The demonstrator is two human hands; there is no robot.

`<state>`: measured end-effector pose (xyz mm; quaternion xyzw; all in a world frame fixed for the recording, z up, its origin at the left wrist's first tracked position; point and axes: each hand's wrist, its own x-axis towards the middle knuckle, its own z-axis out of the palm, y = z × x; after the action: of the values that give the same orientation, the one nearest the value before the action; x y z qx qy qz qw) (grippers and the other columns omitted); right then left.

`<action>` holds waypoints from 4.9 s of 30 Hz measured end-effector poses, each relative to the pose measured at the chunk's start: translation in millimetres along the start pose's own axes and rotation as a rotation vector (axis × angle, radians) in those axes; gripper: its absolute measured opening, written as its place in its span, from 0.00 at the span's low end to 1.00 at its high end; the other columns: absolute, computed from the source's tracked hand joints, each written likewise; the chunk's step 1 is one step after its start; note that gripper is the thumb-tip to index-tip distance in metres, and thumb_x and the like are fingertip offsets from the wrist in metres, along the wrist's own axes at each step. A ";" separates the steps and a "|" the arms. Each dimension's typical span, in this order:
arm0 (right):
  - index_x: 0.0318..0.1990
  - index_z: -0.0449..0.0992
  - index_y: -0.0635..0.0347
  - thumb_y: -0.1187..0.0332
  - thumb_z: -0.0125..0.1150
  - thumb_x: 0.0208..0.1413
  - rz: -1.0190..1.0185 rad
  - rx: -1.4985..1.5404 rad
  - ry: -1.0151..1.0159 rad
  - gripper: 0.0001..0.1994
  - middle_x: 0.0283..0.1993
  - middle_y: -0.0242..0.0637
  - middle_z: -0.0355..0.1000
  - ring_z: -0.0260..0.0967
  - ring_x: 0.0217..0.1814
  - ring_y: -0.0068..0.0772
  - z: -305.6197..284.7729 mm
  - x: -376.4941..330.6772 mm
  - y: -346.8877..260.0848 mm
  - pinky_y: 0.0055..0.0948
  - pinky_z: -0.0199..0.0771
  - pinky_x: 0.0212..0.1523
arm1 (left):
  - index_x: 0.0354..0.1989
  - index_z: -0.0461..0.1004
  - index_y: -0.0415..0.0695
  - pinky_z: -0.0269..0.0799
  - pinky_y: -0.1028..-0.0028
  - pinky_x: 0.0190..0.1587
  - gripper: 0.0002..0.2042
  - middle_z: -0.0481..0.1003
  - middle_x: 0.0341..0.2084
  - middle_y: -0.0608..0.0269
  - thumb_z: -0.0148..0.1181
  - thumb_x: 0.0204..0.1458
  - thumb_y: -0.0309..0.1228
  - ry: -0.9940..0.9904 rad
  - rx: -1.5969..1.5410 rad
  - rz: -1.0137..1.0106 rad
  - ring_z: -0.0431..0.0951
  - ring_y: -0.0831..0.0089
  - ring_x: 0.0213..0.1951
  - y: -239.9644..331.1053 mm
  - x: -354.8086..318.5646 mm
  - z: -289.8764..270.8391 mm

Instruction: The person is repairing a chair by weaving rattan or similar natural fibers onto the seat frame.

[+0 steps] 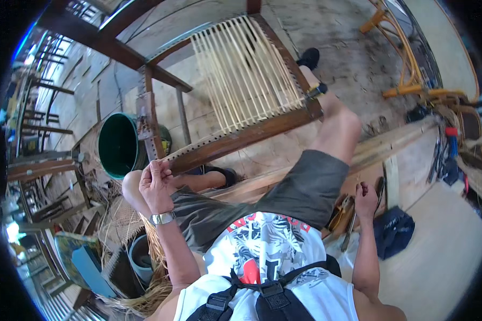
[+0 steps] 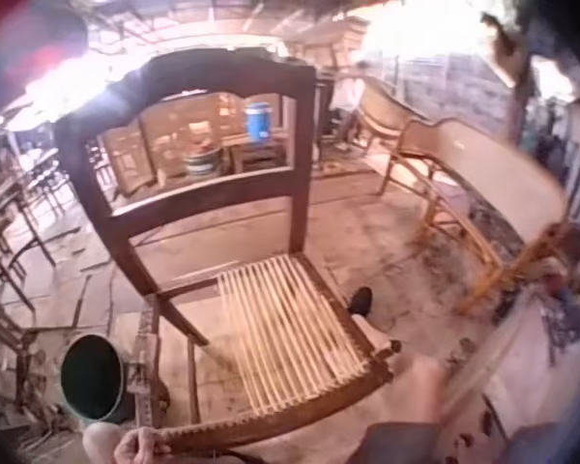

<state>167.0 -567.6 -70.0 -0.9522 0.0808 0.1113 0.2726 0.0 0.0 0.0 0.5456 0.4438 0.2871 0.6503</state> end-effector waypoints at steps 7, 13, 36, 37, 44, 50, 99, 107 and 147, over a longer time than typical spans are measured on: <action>0.49 0.75 0.65 0.65 0.60 0.62 -0.176 -0.028 0.121 0.13 0.39 0.42 0.77 0.76 0.40 0.33 0.8 24.3 -18.9 0.30 0.75 0.44 | 0.37 0.75 0.42 0.71 0.80 0.30 0.10 0.79 0.28 0.62 0.57 0.64 0.36 0.166 -0.142 0.039 0.74 0.79 0.27 30.4 -2.7 -11.2; 0.48 0.77 0.60 0.65 0.61 0.60 -0.039 -0.033 0.239 0.12 0.37 0.44 0.79 0.79 0.40 0.36 -19.3 -8.7 19.7 0.32 0.76 0.43 | 0.53 0.72 0.41 0.67 0.79 0.28 0.15 0.77 0.30 0.58 0.52 0.67 0.39 -0.314 -0.288 -0.190 0.71 0.78 0.25 12.5 -41.6 39.3; 0.49 0.74 0.63 0.62 0.56 0.67 -0.074 0.630 0.022 0.13 0.41 0.32 0.75 0.71 0.40 0.22 2.9 -6.7 -140.5 0.26 0.73 0.45 | 0.42 0.76 0.44 0.72 0.73 0.37 0.10 0.76 0.28 0.64 0.58 0.62 0.37 -0.034 0.866 0.480 0.75 0.74 0.30 35.1 68.1 -58.8; 0.52 0.72 0.62 0.60 0.55 0.67 -0.099 0.923 -0.041 0.16 0.43 0.32 0.75 0.72 0.43 0.23 15.4 -1.0 -159.1 0.27 0.73 0.48 | 0.43 0.76 0.43 0.71 0.75 0.39 0.11 0.76 0.28 0.66 0.58 0.63 0.38 0.040 0.769 0.506 0.74 0.76 0.31 32.3 73.3 -64.6; 0.64 0.65 0.65 0.44 0.46 0.68 -0.158 1.310 -0.141 0.32 0.61 0.37 0.69 0.65 0.63 0.32 131.1 105.7 -237.8 0.33 0.59 0.66 | 0.44 0.77 0.37 0.71 0.72 0.45 0.32 0.78 0.34 0.61 0.44 0.64 0.59 -0.114 0.112 -0.200 0.76 0.74 0.38 -24.2 107.9 -17.6; 0.63 0.69 0.63 0.37 0.45 0.64 -0.064 1.380 -0.070 0.36 0.61 0.35 0.70 0.65 0.63 0.32 151.5 136.3 -261.3 0.33 0.60 0.66 | 0.43 0.77 0.39 0.76 0.71 0.37 0.33 0.79 0.27 0.58 0.42 0.63 0.62 -0.121 0.035 -0.167 0.79 0.71 0.29 -25.6 99.3 -16.9; 0.61 0.64 0.65 0.67 0.55 0.66 -0.859 0.359 -1.547 0.19 0.49 0.39 0.70 0.69 0.48 0.26 225.0 -265.3 -485.2 0.28 0.71 0.52 | 0.56 0.68 0.38 0.82 0.66 0.44 0.18 0.78 0.42 0.49 0.56 0.57 0.19 0.148 -0.764 -0.035 0.82 0.61 0.42 -144.4 26.8 -349.6; 0.65 0.61 0.71 0.55 0.63 0.58 -0.896 -0.043 -1.524 0.35 0.56 0.58 0.70 0.73 0.54 0.46 282.5 -293.3 -450.0 0.38 0.73 0.56 | 0.43 0.74 0.35 0.82 0.66 0.41 0.06 0.79 0.31 0.55 0.57 0.58 0.20 0.187 -0.868 -0.508 0.82 0.63 0.34 -182.1 19.9 -345.2; 0.39 0.83 0.60 0.61 0.60 0.56 -1.165 -0.295 -1.370 0.13 0.39 0.45 0.78 0.76 0.44 0.49 291.6 -316.0 -428.4 0.44 0.75 0.47 | 0.40 0.78 0.31 0.78 0.71 0.35 0.16 0.81 0.33 0.57 0.75 0.44 0.24 0.785 -0.332 -0.466 0.81 0.71 0.30 -201.4 22.7 -317.9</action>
<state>-94.0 -22.4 -15.4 -0.5931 -0.6076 0.5067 0.1493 -295.5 115.8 -203.6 0.1712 0.7141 0.3850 0.5590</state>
